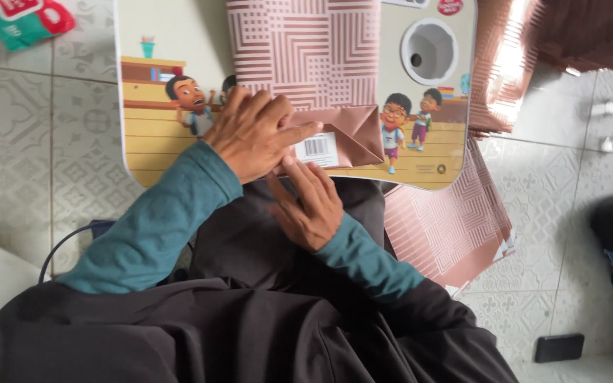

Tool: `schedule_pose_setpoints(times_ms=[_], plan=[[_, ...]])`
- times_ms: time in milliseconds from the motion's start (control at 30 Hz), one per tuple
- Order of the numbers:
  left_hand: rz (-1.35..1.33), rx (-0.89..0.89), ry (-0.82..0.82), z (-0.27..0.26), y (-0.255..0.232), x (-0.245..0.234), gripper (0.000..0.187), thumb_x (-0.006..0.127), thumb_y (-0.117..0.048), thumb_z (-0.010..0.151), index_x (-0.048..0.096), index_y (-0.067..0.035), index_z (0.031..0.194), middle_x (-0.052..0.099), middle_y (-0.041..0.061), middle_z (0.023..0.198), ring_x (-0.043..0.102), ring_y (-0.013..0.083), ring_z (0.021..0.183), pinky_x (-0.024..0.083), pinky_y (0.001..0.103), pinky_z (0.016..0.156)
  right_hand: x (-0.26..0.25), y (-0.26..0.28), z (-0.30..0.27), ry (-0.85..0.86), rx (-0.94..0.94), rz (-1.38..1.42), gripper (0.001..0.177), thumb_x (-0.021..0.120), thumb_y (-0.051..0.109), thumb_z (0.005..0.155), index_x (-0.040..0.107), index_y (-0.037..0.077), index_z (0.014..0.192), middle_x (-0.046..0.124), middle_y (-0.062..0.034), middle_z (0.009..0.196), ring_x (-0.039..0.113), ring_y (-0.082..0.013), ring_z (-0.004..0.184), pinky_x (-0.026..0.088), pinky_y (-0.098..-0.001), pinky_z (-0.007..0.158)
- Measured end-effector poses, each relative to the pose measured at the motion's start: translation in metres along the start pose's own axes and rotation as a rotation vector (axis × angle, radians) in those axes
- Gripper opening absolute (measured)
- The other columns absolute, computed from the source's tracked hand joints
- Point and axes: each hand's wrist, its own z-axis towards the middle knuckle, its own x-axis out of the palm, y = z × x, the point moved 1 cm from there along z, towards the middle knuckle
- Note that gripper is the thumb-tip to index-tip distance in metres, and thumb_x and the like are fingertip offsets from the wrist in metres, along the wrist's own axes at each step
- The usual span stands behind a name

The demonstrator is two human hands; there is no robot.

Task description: Folding patterned paper sheets into small boxes on a lap desk while sitting on the floor.

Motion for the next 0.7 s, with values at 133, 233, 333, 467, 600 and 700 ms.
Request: schedule_pose_setpoints(times_ms=[133, 233, 333, 467, 600, 700], plan=[[-0.005, 0.028, 0.032, -0.003, 0.005, 0.011, 0.042, 0.059, -0.022, 0.098, 0.066, -0.035, 0.137, 0.040, -0.001, 0.093, 0.046, 0.0233, 0.076, 0.042, 0.046, 0.078, 0.009, -0.006, -0.006, -0.003, 0.011, -0.142, 0.025, 0.070, 0.032, 0.093, 0.078, 0.025, 0.115, 0.067, -0.0151, 0.136, 0.072, -0.0323, 0.113, 0.055, -0.0471, 0.103], [-0.019, 0.032, 0.073, -0.001, 0.003, 0.005, 0.044, 0.060, -0.026, 0.101, 0.062, -0.036, 0.144, 0.038, -0.001, 0.092, 0.045, 0.0231, 0.076, 0.044, 0.047, 0.078, -0.008, -0.013, 0.006, 0.051, -0.008, -0.155, 0.020, 0.064, 0.032, 0.099, 0.077, 0.029, 0.114, 0.068, -0.0105, 0.134, 0.068, -0.0340, 0.120, 0.049, -0.0531, 0.105], [-0.028, 0.056, 0.073, 0.001, 0.002, 0.002, 0.042, 0.063, -0.031, 0.103, 0.061, -0.034, 0.144, 0.037, -0.001, 0.092, 0.050, 0.0257, 0.081, 0.043, 0.049, 0.079, -0.026, -0.029, 0.004, 0.142, -0.028, -0.218, 0.025, 0.056, 0.035, 0.104, 0.073, 0.035, 0.122, 0.067, -0.0032, 0.139, 0.059, -0.0337, 0.134, 0.032, -0.0638, 0.115], [-0.038, 0.050, 0.081, -0.004, 0.003, 0.005, 0.039, 0.056, -0.033, 0.107, 0.061, -0.032, 0.145, 0.040, 0.001, 0.094, 0.044, 0.0252, 0.077, 0.042, 0.049, 0.081, -0.055, -0.067, -0.009, 0.148, -0.077, -0.314, 0.024, 0.061, 0.035, 0.102, 0.074, 0.035, 0.123, 0.068, 0.0005, 0.141, 0.055, -0.0383, 0.136, 0.025, -0.0697, 0.115], [-0.027, 0.067, 0.117, -0.004, 0.003, 0.003, 0.041, 0.054, -0.034, 0.107, 0.058, -0.032, 0.149, 0.037, 0.002, 0.093, 0.043, 0.0248, 0.077, 0.042, 0.049, 0.081, -0.084, -0.109, -0.035, 0.180, -0.086, -0.456, 0.035, 0.053, 0.032, 0.104, 0.077, 0.037, 0.129, 0.074, 0.0076, 0.135, 0.050, -0.0369, 0.142, 0.014, -0.0682, 0.120], [-0.039, 0.064, 0.152, -0.006, 0.004, 0.006, 0.042, 0.053, -0.035, 0.107, 0.058, -0.031, 0.149, 0.038, 0.002, 0.092, 0.044, 0.0250, 0.078, 0.041, 0.049, 0.082, -0.097, -0.110, -0.034, 0.195, -0.019, -0.410, 0.038, 0.051, 0.029, 0.106, 0.078, 0.034, 0.132, 0.076, 0.0073, 0.132, 0.050, -0.0361, 0.143, 0.014, -0.0661, 0.121]])
